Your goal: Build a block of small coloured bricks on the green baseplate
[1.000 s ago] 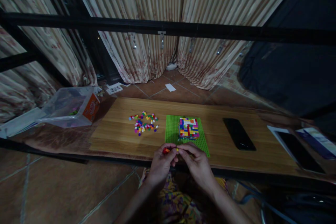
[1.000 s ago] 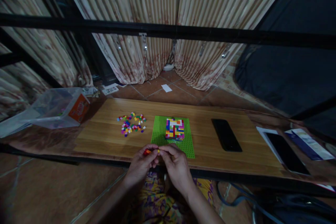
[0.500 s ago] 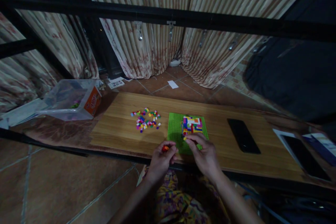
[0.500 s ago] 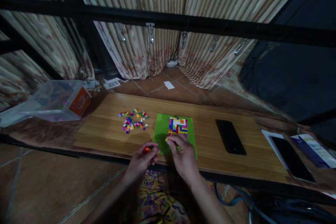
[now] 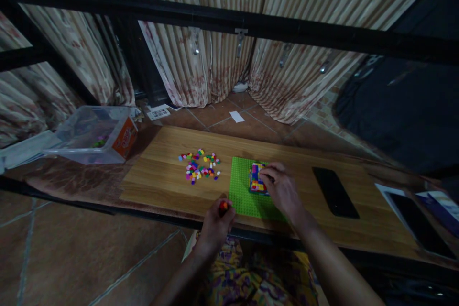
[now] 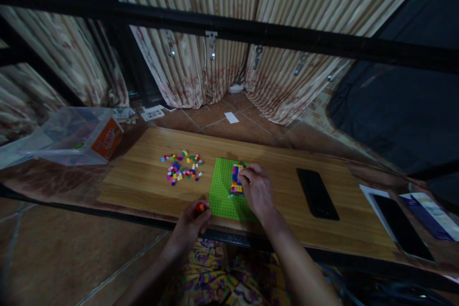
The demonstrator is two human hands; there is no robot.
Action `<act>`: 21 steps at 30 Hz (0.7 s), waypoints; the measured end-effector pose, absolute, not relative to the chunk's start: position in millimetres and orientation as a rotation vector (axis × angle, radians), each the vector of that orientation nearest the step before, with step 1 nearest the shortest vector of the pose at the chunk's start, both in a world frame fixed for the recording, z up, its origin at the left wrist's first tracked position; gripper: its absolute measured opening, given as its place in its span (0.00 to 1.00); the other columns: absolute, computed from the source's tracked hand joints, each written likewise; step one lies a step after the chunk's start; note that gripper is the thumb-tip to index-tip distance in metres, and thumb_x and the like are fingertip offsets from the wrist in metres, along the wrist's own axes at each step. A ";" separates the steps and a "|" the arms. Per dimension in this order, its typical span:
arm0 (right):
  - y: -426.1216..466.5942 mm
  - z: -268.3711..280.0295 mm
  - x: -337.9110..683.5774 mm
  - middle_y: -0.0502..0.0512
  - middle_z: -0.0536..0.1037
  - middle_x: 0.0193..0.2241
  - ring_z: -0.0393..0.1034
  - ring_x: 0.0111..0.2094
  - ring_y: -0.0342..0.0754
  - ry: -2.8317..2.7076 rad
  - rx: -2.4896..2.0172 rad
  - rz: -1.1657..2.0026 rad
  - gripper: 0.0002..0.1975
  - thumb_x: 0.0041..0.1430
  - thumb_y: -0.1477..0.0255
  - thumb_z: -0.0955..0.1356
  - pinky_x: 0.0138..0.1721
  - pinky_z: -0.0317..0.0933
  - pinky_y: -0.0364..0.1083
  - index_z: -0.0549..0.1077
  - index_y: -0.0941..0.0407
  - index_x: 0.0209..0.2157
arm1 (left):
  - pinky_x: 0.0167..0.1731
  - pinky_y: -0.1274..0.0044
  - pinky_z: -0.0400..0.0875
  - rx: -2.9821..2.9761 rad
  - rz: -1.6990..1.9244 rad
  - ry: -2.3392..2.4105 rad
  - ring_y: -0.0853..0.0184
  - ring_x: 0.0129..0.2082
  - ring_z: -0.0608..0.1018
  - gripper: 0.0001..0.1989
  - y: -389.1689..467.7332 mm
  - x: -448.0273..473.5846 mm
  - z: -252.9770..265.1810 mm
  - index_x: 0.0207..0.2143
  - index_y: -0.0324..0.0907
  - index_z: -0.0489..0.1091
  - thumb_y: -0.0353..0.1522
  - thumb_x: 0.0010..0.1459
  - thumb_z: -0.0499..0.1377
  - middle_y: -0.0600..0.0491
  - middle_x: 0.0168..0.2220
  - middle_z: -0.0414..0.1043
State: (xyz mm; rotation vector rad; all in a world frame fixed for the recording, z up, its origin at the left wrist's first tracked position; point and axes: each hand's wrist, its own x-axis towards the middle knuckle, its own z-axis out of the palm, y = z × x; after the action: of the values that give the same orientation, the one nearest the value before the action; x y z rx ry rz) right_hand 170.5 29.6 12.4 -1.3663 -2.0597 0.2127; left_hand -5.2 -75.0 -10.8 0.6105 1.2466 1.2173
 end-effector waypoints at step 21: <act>13.7 1.9 163.1 0.57 0.73 0.38 0.67 0.39 0.50 -2.159 -1.374 0.024 0.14 0.62 0.76 0.58 0.41 0.63 0.47 0.74 0.54 0.35 | 0.28 0.77 0.70 0.404 1.274 1.126 0.71 0.27 0.72 0.20 -71.7 -6.3 -2.1 0.38 0.40 0.71 0.36 0.41 0.66 0.55 0.30 0.69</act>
State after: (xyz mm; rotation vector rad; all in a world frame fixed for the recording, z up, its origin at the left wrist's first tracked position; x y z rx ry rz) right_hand 163.1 13.7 1.9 -1.3736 -2.1592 0.0244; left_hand -6.3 -71.7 -2.1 0.4038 1.1259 1.2745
